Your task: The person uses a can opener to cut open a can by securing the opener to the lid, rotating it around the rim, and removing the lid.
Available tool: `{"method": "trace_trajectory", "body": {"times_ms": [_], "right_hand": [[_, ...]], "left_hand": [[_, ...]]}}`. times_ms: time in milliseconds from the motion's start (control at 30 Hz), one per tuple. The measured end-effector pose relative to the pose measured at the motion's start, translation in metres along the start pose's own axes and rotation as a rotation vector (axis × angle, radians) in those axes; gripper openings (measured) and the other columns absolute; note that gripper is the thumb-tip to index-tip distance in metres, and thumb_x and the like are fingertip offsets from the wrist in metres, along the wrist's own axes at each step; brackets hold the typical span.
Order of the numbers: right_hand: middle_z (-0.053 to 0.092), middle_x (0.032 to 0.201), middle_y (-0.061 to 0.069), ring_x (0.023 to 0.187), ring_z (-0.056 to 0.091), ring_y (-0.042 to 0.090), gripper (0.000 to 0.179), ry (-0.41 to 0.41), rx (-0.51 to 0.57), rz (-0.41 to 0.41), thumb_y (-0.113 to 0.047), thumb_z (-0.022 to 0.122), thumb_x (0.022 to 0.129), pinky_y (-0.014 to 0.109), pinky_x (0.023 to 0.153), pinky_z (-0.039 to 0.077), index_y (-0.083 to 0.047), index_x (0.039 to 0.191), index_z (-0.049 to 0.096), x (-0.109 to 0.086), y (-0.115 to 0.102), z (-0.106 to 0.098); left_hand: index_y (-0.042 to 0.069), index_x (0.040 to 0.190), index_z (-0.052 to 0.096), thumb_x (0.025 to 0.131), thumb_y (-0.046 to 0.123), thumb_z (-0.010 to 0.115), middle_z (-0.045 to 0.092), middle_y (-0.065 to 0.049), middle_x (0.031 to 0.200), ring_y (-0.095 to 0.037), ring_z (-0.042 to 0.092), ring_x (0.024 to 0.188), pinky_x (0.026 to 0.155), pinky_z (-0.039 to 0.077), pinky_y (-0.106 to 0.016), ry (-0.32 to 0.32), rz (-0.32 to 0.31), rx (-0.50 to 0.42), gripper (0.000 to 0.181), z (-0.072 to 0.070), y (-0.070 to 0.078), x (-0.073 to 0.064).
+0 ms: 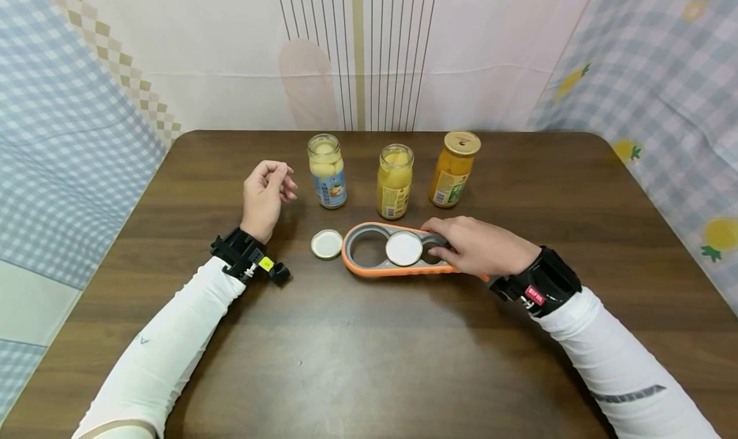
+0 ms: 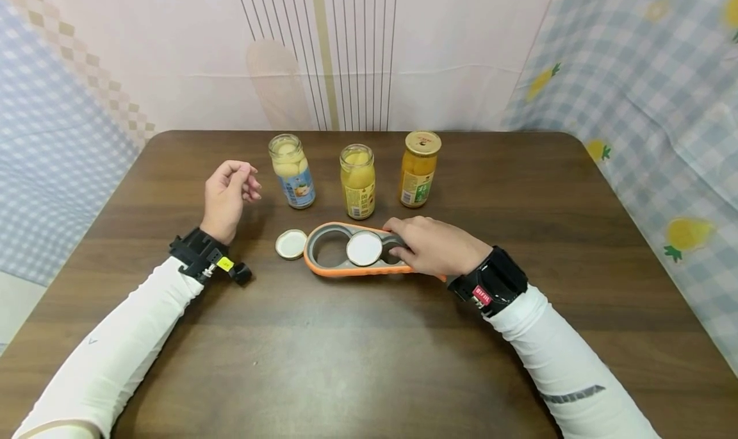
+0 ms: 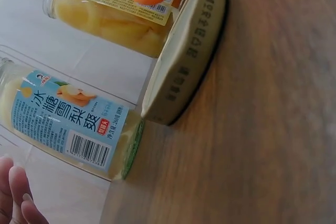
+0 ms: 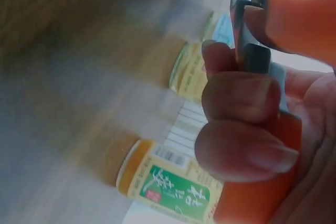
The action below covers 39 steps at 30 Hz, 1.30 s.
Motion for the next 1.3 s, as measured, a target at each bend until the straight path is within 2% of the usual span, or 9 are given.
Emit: {"method": "trace_trajectory", "body": {"times_ms": [233, 400, 567, 733, 833, 1067, 1300], "right_hand": [[0.062, 0.085, -0.007, 0.065, 0.051, 0.005, 0.023, -0.003, -0.015, 0.008, -0.014, 0.065, 0.099, 0.024, 0.064, 0.047, -0.011, 0.122, 0.062, -0.002, 0.004, -0.005], [0.065, 0.092, -0.004, 0.069, 0.052, 0.007, 0.027, -0.018, -0.041, 0.014, -0.013, 0.065, 0.099, 0.026, 0.066, 0.047, -0.008, 0.125, 0.061, 0.001, 0.005, -0.001], [0.070, 0.106, 0.001, 0.081, 0.059, 0.009, 0.029, -0.004, -0.047, -0.005, -0.013, 0.066, 0.098, 0.029, 0.073, 0.052, -0.007, 0.126, 0.060, 0.003, 0.005, 0.004], [0.069, 0.113, 0.003, 0.086, 0.060, 0.011, 0.034, -0.013, -0.054, 0.010, -0.012, 0.064, 0.099, 0.032, 0.079, 0.053, -0.004, 0.131, 0.057, 0.004, 0.004, 0.008], [0.067, 0.104, 0.001, 0.079, 0.058, 0.010, 0.033, -0.030, -0.085, 0.027, -0.012, 0.061, 0.101, 0.031, 0.074, 0.052, -0.003, 0.132, 0.055, 0.005, 0.003, 0.011], [0.058, 0.079, -0.004, 0.069, 0.054, 0.012, 0.032, -0.015, -0.166, 0.035, -0.012, 0.056, 0.099, 0.031, 0.068, 0.049, -0.005, 0.130, 0.048, 0.006, 0.000, 0.019], [0.051, 0.066, -0.006, 0.063, 0.051, 0.010, 0.041, -0.023, -0.139, 0.030, -0.009, 0.055, 0.095, 0.029, 0.064, 0.046, -0.008, 0.133, 0.043, 0.006, 0.000, 0.020]], "left_hand": [[0.009, 0.094, 0.062, 0.106, 0.020, 0.055, 0.063, 0.006, 0.067, -0.006, 0.059, 0.053, 0.052, 0.048, -0.019, -0.004, -0.003, 0.008, 0.018, 0.001, -0.002, 0.001], [0.007, 0.094, 0.062, 0.106, 0.020, 0.055, 0.063, 0.006, 0.067, -0.006, 0.059, 0.053, 0.052, 0.048, -0.019, -0.003, -0.012, 0.012, 0.019, 0.000, -0.003, 0.000], [0.000, 0.098, 0.061, 0.106, 0.020, 0.055, 0.063, 0.005, 0.068, -0.007, 0.059, 0.053, 0.052, 0.048, -0.021, -0.002, -0.020, 0.014, 0.023, 0.000, -0.002, 0.001], [0.002, 0.097, 0.062, 0.105, 0.023, 0.055, 0.063, 0.004, 0.068, -0.006, 0.059, 0.053, 0.053, 0.048, -0.020, -0.003, -0.034, 0.014, 0.023, 0.000, -0.002, 0.002], [0.001, 0.097, 0.061, 0.106, 0.021, 0.055, 0.063, 0.004, 0.068, -0.006, 0.059, 0.053, 0.053, 0.049, -0.020, -0.006, -0.048, 0.011, 0.022, 0.000, -0.003, 0.002], [-0.009, 0.104, 0.058, 0.106, 0.022, 0.055, 0.063, 0.006, 0.068, -0.006, 0.059, 0.054, 0.054, 0.049, -0.018, -0.021, -0.069, 0.027, 0.031, 0.002, -0.003, 0.001], [0.001, 0.100, 0.061, 0.106, 0.024, 0.054, 0.063, 0.005, 0.070, -0.006, 0.060, 0.056, 0.055, 0.049, -0.019, -0.042, -0.093, 0.059, 0.025, 0.002, -0.002, -0.001]]}}
Point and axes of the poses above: each hand's wrist, its own x-axis towards the middle knuckle, its own z-axis out of the palm, y = z × x, the point moved 1 cm from there along x, towards the middle knuckle
